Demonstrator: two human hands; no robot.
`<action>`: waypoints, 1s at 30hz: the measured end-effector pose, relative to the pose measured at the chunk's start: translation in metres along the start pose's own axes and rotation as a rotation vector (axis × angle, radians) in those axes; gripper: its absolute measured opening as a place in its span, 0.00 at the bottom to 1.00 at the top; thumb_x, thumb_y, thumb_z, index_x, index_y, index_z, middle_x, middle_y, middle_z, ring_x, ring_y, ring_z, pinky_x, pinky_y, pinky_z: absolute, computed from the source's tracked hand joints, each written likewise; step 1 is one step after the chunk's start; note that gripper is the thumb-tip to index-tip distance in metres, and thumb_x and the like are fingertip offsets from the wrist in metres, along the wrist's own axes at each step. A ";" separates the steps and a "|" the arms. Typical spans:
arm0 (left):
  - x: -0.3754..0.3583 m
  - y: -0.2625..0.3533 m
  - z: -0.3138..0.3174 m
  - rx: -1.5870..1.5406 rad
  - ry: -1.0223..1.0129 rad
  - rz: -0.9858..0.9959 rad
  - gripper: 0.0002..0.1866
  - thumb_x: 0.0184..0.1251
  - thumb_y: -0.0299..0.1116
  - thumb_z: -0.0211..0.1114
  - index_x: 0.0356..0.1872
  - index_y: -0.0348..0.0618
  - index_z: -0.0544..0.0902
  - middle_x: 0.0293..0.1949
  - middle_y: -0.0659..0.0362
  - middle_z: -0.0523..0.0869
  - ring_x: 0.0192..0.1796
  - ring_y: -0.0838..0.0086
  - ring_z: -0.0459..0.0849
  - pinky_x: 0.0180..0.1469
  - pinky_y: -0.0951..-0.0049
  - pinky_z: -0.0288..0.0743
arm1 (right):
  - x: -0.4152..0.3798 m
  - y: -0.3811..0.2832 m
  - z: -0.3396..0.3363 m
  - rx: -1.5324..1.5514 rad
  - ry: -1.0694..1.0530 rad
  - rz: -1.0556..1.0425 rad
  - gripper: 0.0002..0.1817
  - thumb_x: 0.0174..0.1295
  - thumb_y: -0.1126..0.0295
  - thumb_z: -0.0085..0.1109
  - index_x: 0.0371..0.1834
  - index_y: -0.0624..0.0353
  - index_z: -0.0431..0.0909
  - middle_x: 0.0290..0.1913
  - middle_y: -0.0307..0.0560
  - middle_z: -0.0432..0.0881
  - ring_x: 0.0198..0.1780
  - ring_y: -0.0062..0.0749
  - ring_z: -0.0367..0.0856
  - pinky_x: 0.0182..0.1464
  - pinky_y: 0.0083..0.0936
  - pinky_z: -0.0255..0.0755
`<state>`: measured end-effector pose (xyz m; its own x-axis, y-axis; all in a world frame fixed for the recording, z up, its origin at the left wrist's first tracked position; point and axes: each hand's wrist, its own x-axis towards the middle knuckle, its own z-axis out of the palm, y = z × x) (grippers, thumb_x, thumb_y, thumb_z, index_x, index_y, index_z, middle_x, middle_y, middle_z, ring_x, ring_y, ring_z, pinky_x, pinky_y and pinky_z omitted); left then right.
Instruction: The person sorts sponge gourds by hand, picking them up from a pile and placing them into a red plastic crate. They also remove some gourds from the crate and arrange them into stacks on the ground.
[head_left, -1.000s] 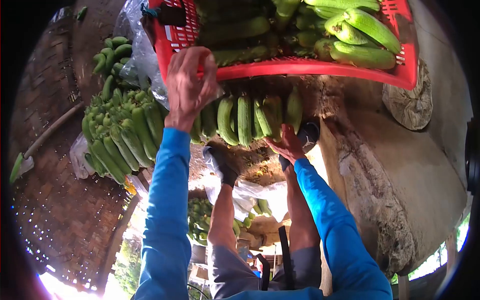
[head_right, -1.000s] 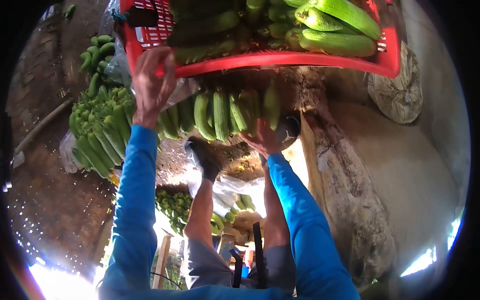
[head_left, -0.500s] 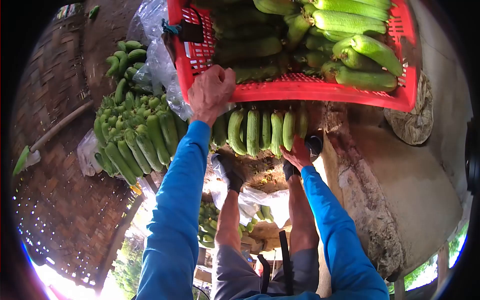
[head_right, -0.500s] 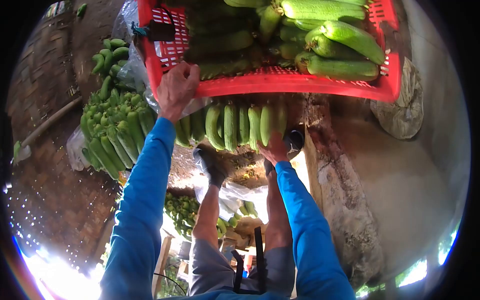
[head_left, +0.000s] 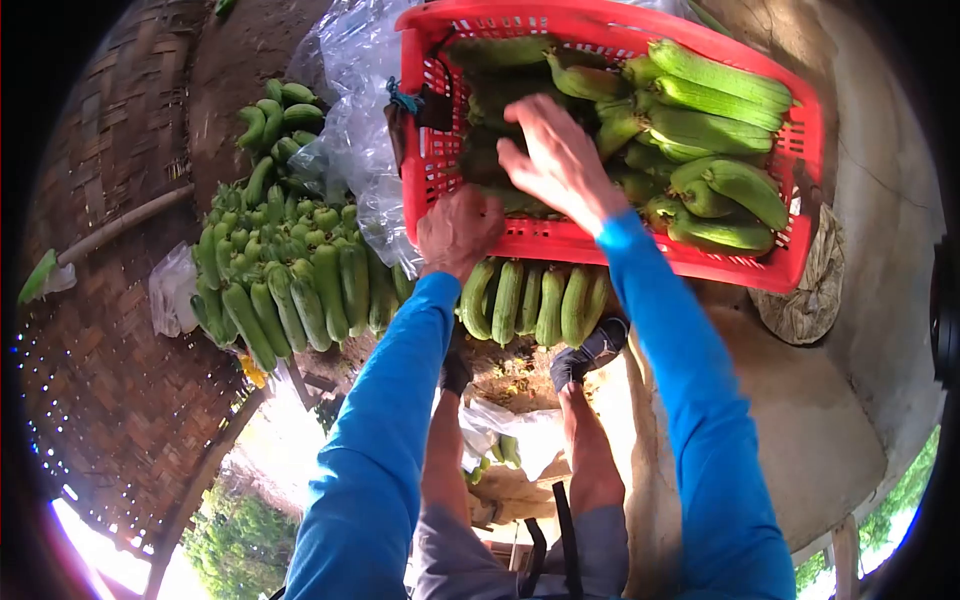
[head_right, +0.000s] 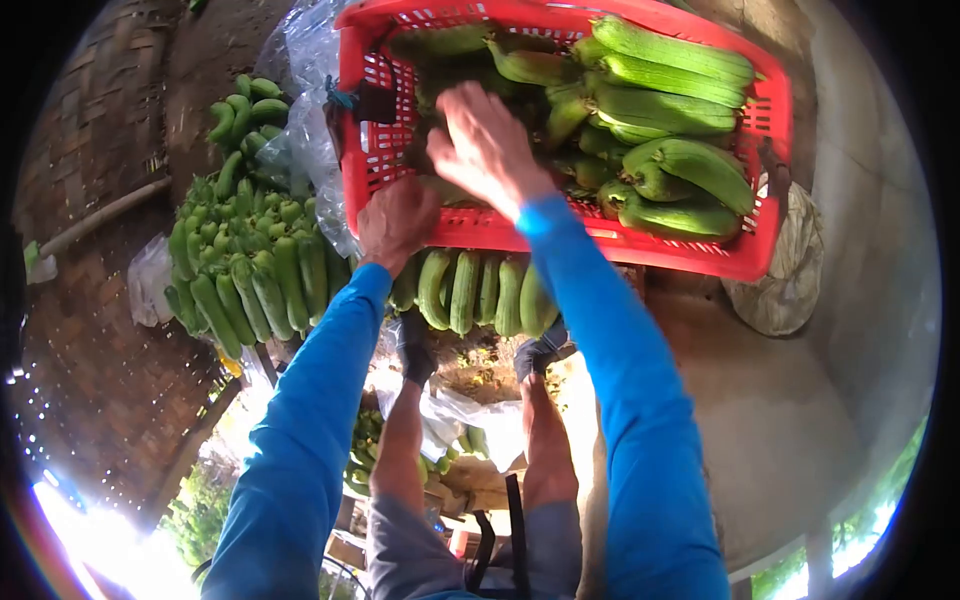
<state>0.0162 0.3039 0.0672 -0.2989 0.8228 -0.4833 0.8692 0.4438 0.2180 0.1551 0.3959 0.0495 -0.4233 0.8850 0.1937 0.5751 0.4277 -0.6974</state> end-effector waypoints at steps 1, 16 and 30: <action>0.000 0.000 -0.001 0.001 -0.006 -0.002 0.18 0.60 0.47 0.55 0.32 0.41 0.83 0.35 0.43 0.86 0.40 0.46 0.85 0.46 0.47 0.77 | 0.016 0.017 0.018 -0.086 -0.119 0.029 0.21 0.54 0.65 0.65 0.49 0.61 0.73 0.50 0.54 0.76 0.51 0.50 0.78 0.47 0.44 0.76; 0.003 -0.010 0.006 -0.136 0.102 0.090 0.15 0.60 0.43 0.58 0.30 0.40 0.81 0.33 0.47 0.85 0.35 0.51 0.86 0.37 0.51 0.79 | 0.059 0.032 0.015 -0.445 -0.523 -0.115 0.24 0.41 0.56 0.72 0.39 0.60 0.83 0.62 0.51 0.67 0.67 0.53 0.63 0.57 0.47 0.72; 0.002 -0.017 0.004 -0.262 0.105 0.093 0.13 0.58 0.40 0.59 0.26 0.40 0.82 0.28 0.46 0.86 0.30 0.55 0.87 0.34 0.58 0.80 | 0.114 0.027 0.028 -0.653 -0.614 -0.077 0.30 0.41 0.53 0.72 0.47 0.60 0.84 0.74 0.58 0.56 0.73 0.58 0.58 0.71 0.52 0.57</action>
<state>0.0022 0.2960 0.0589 -0.2739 0.8903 -0.3637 0.7678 0.4302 0.4748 0.1033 0.5029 0.0338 -0.6694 0.6752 -0.3101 0.7334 0.6671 -0.1307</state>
